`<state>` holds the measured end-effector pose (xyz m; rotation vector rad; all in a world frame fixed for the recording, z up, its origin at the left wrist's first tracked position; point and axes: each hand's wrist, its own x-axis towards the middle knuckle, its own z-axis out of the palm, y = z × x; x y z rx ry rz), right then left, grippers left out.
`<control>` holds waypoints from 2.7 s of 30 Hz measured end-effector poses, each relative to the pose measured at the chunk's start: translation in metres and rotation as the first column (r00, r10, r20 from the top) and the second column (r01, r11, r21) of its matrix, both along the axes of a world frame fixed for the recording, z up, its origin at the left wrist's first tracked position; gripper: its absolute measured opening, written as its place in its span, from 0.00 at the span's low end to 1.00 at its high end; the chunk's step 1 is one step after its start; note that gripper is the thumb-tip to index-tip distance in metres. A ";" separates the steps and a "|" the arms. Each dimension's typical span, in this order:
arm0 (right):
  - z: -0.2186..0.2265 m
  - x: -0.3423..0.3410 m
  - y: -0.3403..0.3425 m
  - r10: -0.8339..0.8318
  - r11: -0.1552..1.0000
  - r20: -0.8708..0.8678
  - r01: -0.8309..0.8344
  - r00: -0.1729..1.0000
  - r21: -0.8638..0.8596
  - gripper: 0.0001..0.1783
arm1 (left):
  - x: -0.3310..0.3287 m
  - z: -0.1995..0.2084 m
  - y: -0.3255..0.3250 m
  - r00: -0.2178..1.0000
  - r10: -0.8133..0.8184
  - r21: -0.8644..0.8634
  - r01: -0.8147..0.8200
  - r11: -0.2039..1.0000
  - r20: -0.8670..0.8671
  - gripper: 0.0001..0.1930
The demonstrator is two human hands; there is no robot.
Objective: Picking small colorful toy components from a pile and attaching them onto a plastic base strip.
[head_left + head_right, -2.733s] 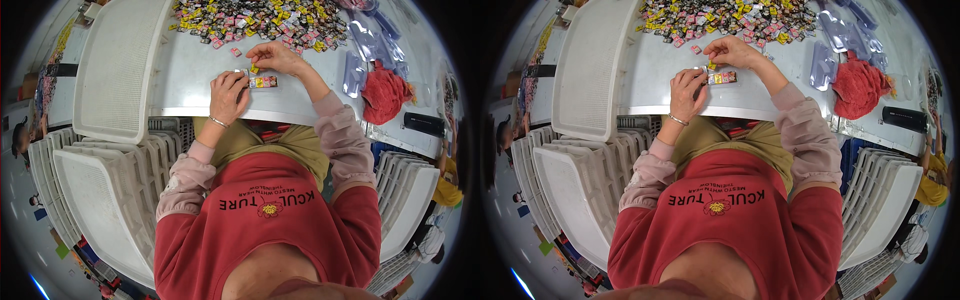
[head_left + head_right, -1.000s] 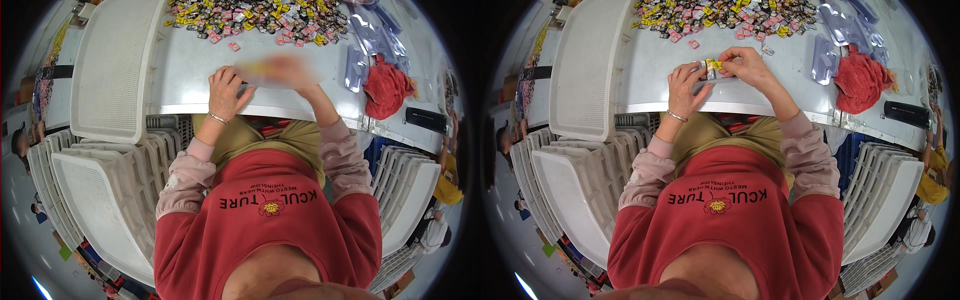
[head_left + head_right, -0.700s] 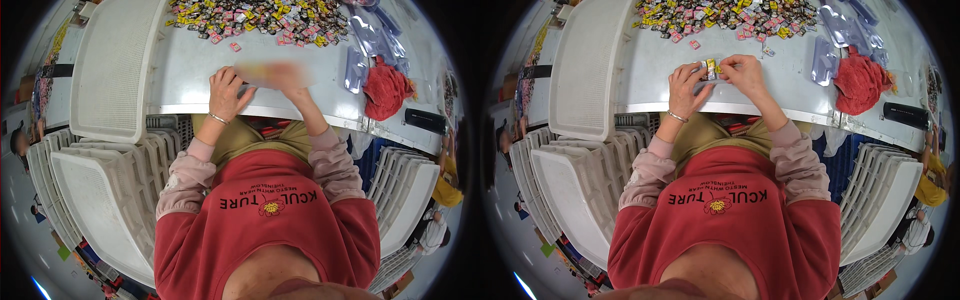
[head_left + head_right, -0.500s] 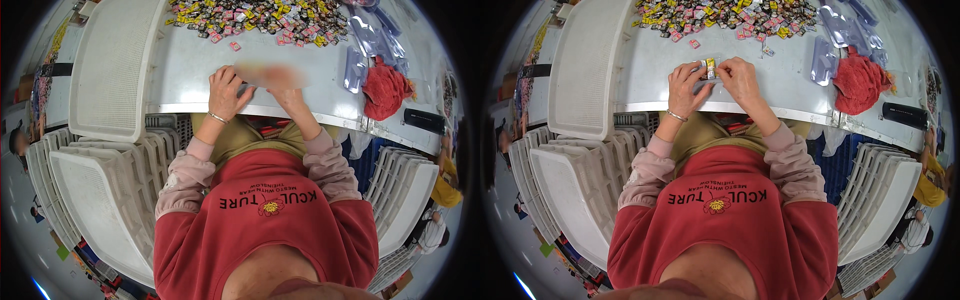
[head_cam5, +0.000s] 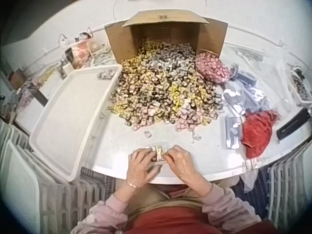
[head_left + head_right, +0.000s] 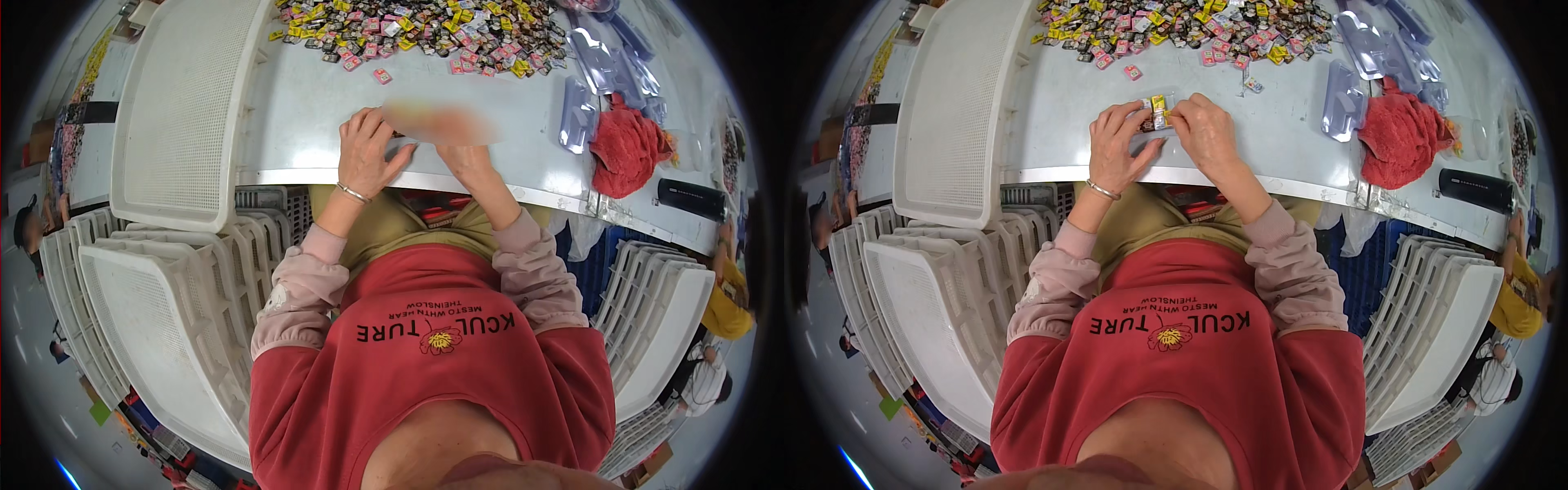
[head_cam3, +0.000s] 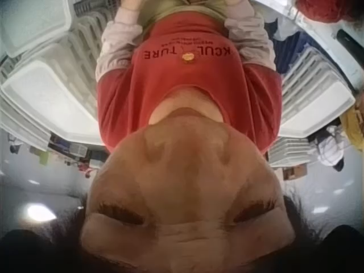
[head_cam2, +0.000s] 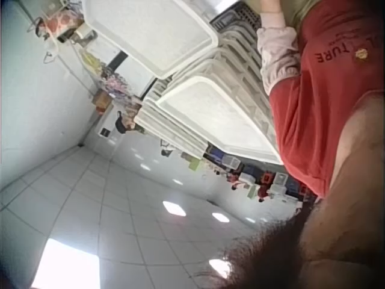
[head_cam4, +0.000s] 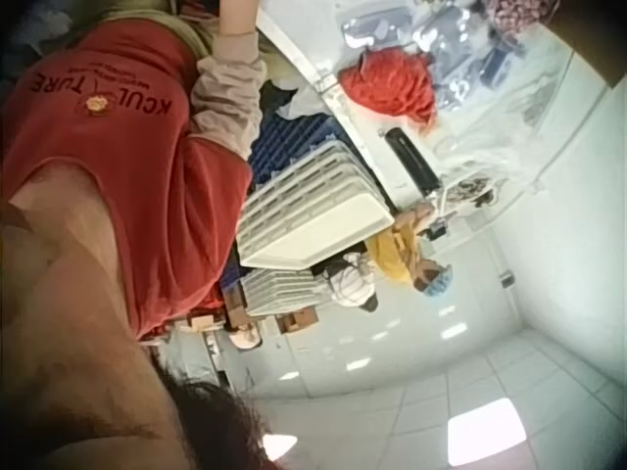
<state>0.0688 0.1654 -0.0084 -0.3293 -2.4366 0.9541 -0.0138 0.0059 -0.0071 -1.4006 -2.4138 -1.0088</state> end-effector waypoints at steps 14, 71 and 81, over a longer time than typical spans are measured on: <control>0.006 0.034 0.030 0.157 0.987 -0.044 -0.155 0.987 0.033 0.12 | 0.016 0.014 0.017 0.977 -0.194 -0.300 0.161 0.940 -0.084 0.34; 0.028 -0.066 0.121 0.234 0.921 0.058 -0.202 0.970 -0.334 0.10 | -0.008 0.003 -0.022 0.996 0.090 0.045 -0.090 0.995 0.000 0.21; 0.010 -0.020 0.045 0.348 0.897 0.018 -0.338 0.937 0.284 0.08 | -0.007 0.010 -0.021 0.986 -0.121 -0.302 0.081 0.950 -0.115 0.27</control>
